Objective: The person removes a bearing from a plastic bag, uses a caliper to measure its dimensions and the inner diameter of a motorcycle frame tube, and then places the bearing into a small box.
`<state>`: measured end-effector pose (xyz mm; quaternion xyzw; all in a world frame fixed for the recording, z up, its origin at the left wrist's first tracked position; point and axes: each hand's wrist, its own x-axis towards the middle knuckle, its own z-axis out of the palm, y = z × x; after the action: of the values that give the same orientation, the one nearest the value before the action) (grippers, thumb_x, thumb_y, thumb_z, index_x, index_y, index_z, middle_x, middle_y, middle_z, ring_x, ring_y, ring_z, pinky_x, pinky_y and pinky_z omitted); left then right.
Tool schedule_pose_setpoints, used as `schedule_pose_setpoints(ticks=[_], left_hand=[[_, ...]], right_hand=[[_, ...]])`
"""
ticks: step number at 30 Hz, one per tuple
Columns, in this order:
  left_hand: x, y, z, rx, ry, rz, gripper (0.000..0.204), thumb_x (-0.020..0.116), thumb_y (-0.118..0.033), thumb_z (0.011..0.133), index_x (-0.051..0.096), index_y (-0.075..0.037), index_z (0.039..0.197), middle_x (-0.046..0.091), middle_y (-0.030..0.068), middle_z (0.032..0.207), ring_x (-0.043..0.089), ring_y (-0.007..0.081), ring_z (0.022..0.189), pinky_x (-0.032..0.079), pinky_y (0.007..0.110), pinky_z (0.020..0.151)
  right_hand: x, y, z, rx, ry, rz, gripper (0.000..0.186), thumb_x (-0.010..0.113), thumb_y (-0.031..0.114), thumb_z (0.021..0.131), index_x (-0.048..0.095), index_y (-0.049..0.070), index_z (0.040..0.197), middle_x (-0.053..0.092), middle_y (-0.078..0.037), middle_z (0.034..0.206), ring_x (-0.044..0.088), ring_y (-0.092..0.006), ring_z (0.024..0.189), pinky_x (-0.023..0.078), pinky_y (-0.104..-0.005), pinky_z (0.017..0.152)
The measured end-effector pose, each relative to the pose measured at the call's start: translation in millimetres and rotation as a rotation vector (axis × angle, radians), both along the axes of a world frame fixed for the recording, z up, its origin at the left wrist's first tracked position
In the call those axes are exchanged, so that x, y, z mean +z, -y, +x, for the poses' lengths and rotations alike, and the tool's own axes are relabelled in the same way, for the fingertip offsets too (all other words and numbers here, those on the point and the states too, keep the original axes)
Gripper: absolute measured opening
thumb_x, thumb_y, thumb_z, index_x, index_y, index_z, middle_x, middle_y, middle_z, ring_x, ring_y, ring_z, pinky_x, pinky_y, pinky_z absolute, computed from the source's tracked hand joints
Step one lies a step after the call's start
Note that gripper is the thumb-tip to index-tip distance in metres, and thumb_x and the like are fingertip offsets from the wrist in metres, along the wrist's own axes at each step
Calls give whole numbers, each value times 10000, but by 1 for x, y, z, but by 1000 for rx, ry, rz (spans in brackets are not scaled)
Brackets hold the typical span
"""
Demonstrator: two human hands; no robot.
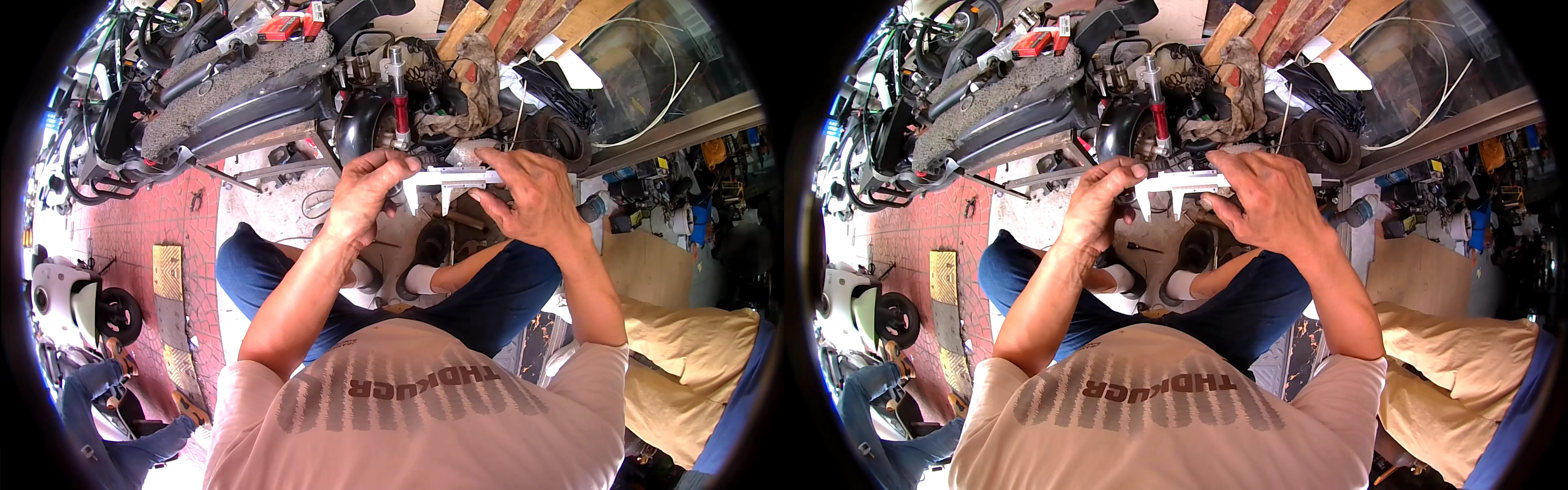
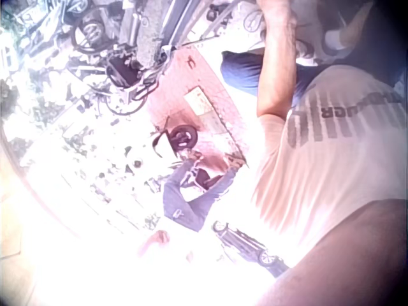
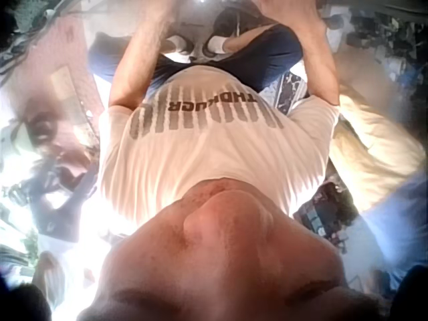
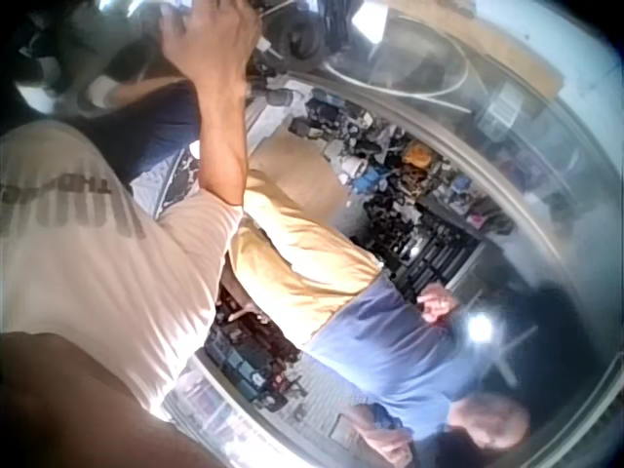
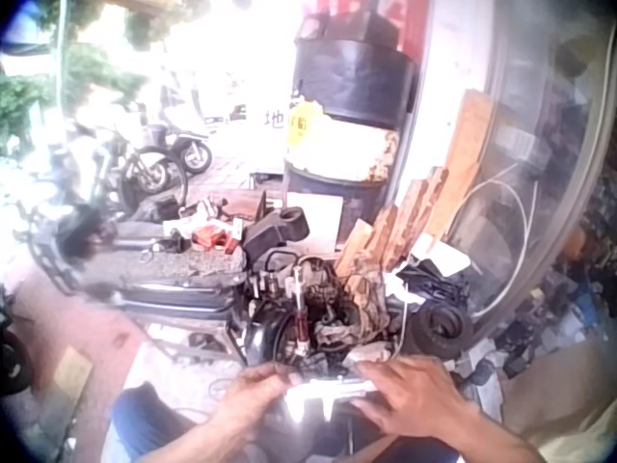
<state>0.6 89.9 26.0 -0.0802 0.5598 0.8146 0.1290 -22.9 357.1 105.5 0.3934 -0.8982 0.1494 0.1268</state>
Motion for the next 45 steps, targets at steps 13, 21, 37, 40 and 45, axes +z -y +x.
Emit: schedule_pose_setpoints(ticks=[13,21,37,40,45], left_hand=[[2,-1,0,32,-34,-110,233,799,-328,921,793,-111,1003,708,-64,856,560,29,713,413,217,554],[4,1,1,13,-83,-102,190,797,-280,946,754,-101,994,674,-66,868,581,38,742,447,214,562],[6,-3,3,53,-125,-81,263,845,-277,911,777,-64,1049,650,-76,790,508,17,663,390,210,558],[7,-3,3,48,-122,-84,276,849,-289,910,777,-62,1051,638,-79,777,502,17,655,391,210,556],[2,-2,2,46,-118,-101,289,844,-318,914,780,-67,1043,621,-80,761,501,18,643,395,209,552]], right_hand=[[-5,-1,3,2,-25,-32,511,873,240,844,677,30,1266,760,-159,998,741,-351,875,592,-450,779],[-7,-2,0,28,-32,-75,516,885,233,836,687,29,1267,751,-146,979,722,-346,831,577,-442,741],[-6,-1,2,50,-77,-100,512,876,233,851,687,23,1278,717,-143,899,690,-336,749,551,-431,684],[-6,-2,2,53,-78,-106,512,876,234,851,688,24,1278,717,-138,887,688,-332,740,550,-429,679],[-6,-1,2,48,-59,-93,513,876,231,846,683,22,1273,728,-141,921,701,-338,775,562,-435,700]])
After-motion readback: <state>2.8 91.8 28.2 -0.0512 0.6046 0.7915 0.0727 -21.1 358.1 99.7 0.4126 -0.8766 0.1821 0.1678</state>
